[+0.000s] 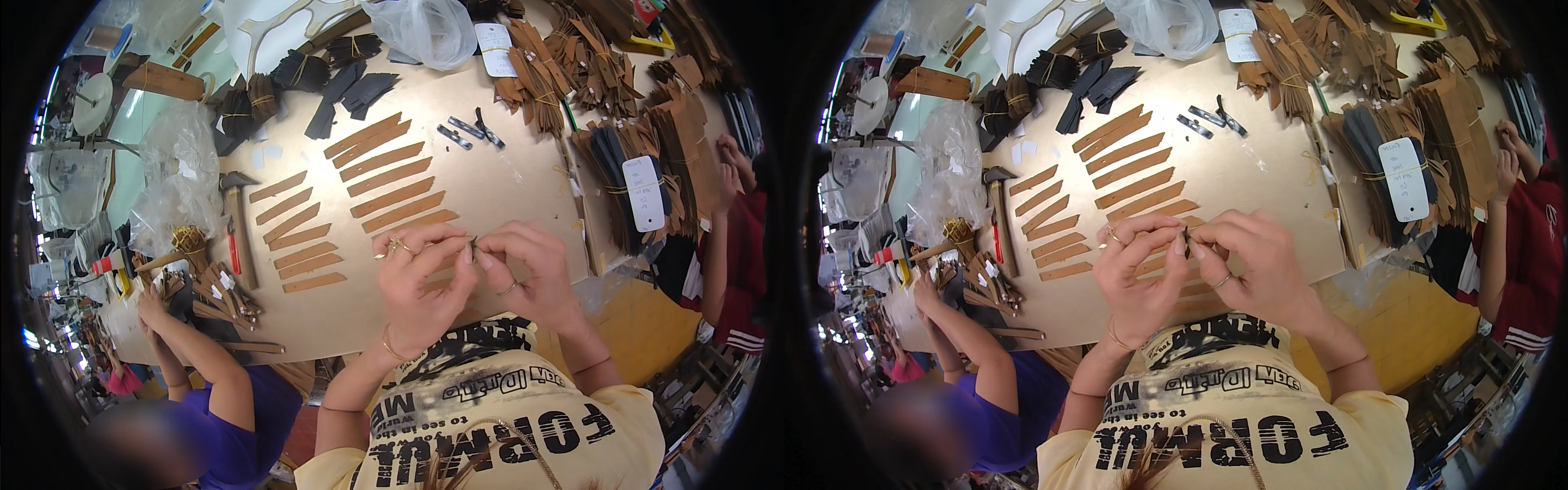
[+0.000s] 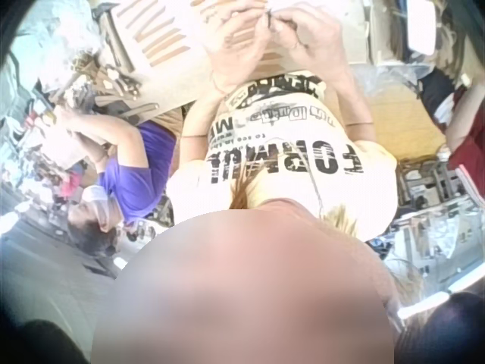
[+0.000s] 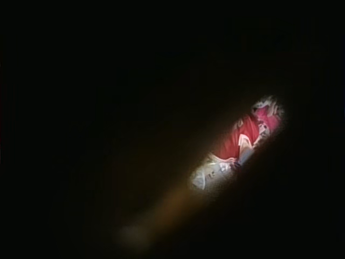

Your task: The person arranges light brown leather strips on a worktable, then places small black rectangular pieces onto the strips. The person handles the strips and black pieces by hand, aligning them in rows on the table.

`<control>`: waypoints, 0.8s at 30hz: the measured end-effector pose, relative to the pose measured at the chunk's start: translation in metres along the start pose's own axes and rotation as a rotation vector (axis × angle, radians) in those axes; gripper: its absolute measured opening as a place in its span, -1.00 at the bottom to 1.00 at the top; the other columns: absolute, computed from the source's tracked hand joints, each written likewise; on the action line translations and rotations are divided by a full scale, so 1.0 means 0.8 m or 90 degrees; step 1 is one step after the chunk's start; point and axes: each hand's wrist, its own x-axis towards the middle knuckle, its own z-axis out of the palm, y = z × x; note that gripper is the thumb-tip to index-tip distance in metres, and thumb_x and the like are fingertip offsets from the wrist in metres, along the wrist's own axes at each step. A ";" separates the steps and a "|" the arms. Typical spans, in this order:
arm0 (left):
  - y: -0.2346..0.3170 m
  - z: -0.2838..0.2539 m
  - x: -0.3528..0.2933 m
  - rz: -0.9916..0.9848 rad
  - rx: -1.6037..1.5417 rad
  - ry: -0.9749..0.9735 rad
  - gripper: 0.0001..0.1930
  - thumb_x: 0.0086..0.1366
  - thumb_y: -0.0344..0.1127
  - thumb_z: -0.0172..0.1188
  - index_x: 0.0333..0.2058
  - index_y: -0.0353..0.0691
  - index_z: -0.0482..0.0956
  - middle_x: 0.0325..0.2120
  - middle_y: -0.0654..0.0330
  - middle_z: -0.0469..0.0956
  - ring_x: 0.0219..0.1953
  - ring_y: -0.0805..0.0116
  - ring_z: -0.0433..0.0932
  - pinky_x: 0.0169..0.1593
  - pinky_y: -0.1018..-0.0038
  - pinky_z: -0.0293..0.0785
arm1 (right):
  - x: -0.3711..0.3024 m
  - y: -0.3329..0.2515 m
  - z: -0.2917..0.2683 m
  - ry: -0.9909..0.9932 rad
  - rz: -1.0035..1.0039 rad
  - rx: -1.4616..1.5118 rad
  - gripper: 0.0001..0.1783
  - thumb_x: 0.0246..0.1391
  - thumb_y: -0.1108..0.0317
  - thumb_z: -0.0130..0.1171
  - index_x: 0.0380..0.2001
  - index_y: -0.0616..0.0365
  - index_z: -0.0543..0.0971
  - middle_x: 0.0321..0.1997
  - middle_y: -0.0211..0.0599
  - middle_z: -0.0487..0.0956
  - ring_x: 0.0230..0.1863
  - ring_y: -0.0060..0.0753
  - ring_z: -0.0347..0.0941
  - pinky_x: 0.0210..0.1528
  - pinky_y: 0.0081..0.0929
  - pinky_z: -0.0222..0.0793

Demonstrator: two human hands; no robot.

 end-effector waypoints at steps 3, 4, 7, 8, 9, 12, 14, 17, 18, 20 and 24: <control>-0.004 0.012 -0.007 -0.075 -0.076 0.038 -0.86 0.05 -0.45 0.37 -0.37 -0.13 0.68 -0.29 0.35 0.64 -0.31 0.42 0.56 -0.01 0.37 0.19 | 0.000 0.006 0.003 -0.032 0.095 0.123 -0.87 0.05 0.48 0.28 -0.31 0.27 0.61 -0.40 -0.22 0.59 -0.46 -0.35 0.49 -0.33 -0.50 0.35; -0.005 0.015 -0.010 -0.088 -0.087 0.055 -0.87 0.05 -0.45 0.37 -0.37 -0.14 0.68 -0.30 0.35 0.64 -0.32 0.42 0.55 -0.01 0.37 0.19 | -0.001 0.007 0.004 -0.047 0.128 0.159 -0.87 0.05 0.50 0.27 -0.30 0.31 0.61 -0.38 -0.18 0.60 -0.43 -0.34 0.50 -0.33 -0.52 0.38; -0.015 0.008 -0.010 0.039 0.101 0.036 -0.84 0.04 -0.47 0.38 -0.35 -0.14 0.69 -0.29 0.33 0.63 -0.33 0.45 0.54 0.00 0.38 0.18 | 0.000 0.008 0.004 0.021 0.053 0.020 -0.87 0.11 0.41 0.27 -0.28 0.19 0.62 -0.36 -0.31 0.62 -0.45 -0.36 0.53 -0.31 -0.47 0.31; -0.016 0.008 -0.011 0.075 0.141 0.041 -0.82 0.02 -0.47 0.39 -0.35 -0.13 0.69 -0.29 0.35 0.63 -0.35 0.46 0.54 0.00 0.38 0.18 | 0.001 0.008 0.004 0.013 0.020 -0.043 -0.87 0.10 0.40 0.27 -0.27 0.18 0.62 -0.34 -0.33 0.62 -0.43 -0.36 0.53 -0.31 -0.46 0.30; -0.016 0.008 -0.010 0.108 0.178 0.049 -0.81 0.01 -0.47 0.40 -0.35 -0.11 0.69 -0.29 0.37 0.63 -0.36 0.47 0.53 0.00 0.38 0.18 | 0.001 0.007 0.003 0.006 -0.013 -0.105 -0.86 0.10 0.40 0.27 -0.26 0.16 0.62 -0.33 -0.34 0.63 -0.41 -0.36 0.53 -0.31 -0.45 0.29; -0.015 0.010 -0.009 0.167 0.256 0.072 -0.78 -0.04 -0.45 0.42 -0.36 -0.05 0.69 -0.29 0.42 0.63 -0.38 0.49 0.52 0.00 0.37 0.17 | 0.003 0.004 0.004 0.020 -0.073 -0.192 -0.84 0.08 0.40 0.27 -0.23 0.12 0.62 -0.32 -0.39 0.63 -0.37 -0.37 0.53 -0.31 -0.43 0.27; -0.013 0.012 -0.009 0.188 0.293 0.084 -0.77 -0.06 -0.44 0.43 -0.37 -0.02 0.69 -0.29 0.44 0.63 -0.38 0.50 0.52 0.00 0.36 0.16 | 0.005 0.002 0.004 0.035 -0.088 -0.203 -0.83 0.07 0.41 0.28 -0.23 0.11 0.61 -0.33 -0.41 0.62 -0.37 -0.37 0.52 -0.31 -0.42 0.26; -0.009 0.015 -0.010 0.209 0.336 0.097 -0.81 -0.05 -0.40 0.42 -0.39 -0.03 0.68 -0.29 0.45 0.63 -0.37 0.51 0.53 0.01 0.35 0.16 | 0.005 -0.001 0.004 0.044 -0.075 -0.194 -0.86 0.06 0.44 0.27 -0.26 0.13 0.61 -0.34 -0.38 0.62 -0.39 -0.35 0.51 -0.32 -0.41 0.25; -0.008 0.016 -0.010 0.210 0.347 0.100 -0.83 -0.03 -0.38 0.41 -0.39 -0.05 0.68 -0.29 0.46 0.63 -0.36 0.51 0.54 0.01 0.34 0.17 | 0.005 -0.002 0.003 0.041 -0.059 -0.186 -0.87 0.06 0.47 0.28 -0.28 0.15 0.60 -0.34 -0.36 0.62 -0.40 -0.32 0.50 -0.32 -0.41 0.25; -0.008 0.017 -0.010 0.201 0.339 0.107 -0.84 -0.01 -0.35 0.41 -0.39 -0.07 0.67 -0.29 0.46 0.63 -0.36 0.51 0.55 0.01 0.33 0.18 | 0.004 -0.004 0.004 0.034 -0.030 -0.178 -0.88 0.06 0.50 0.27 -0.29 0.17 0.59 -0.35 -0.33 0.60 -0.41 -0.27 0.49 -0.32 -0.40 0.26; -0.010 0.021 -0.008 0.156 0.284 0.123 -0.84 -0.02 -0.38 0.40 -0.40 -0.06 0.66 -0.30 0.47 0.64 -0.36 0.51 0.56 0.01 0.35 0.17 | 0.005 -0.004 0.010 0.027 -0.005 -0.180 -0.87 0.10 0.47 0.22 -0.25 0.14 0.55 -0.33 -0.33 0.55 -0.41 -0.24 0.44 -0.32 -0.36 0.25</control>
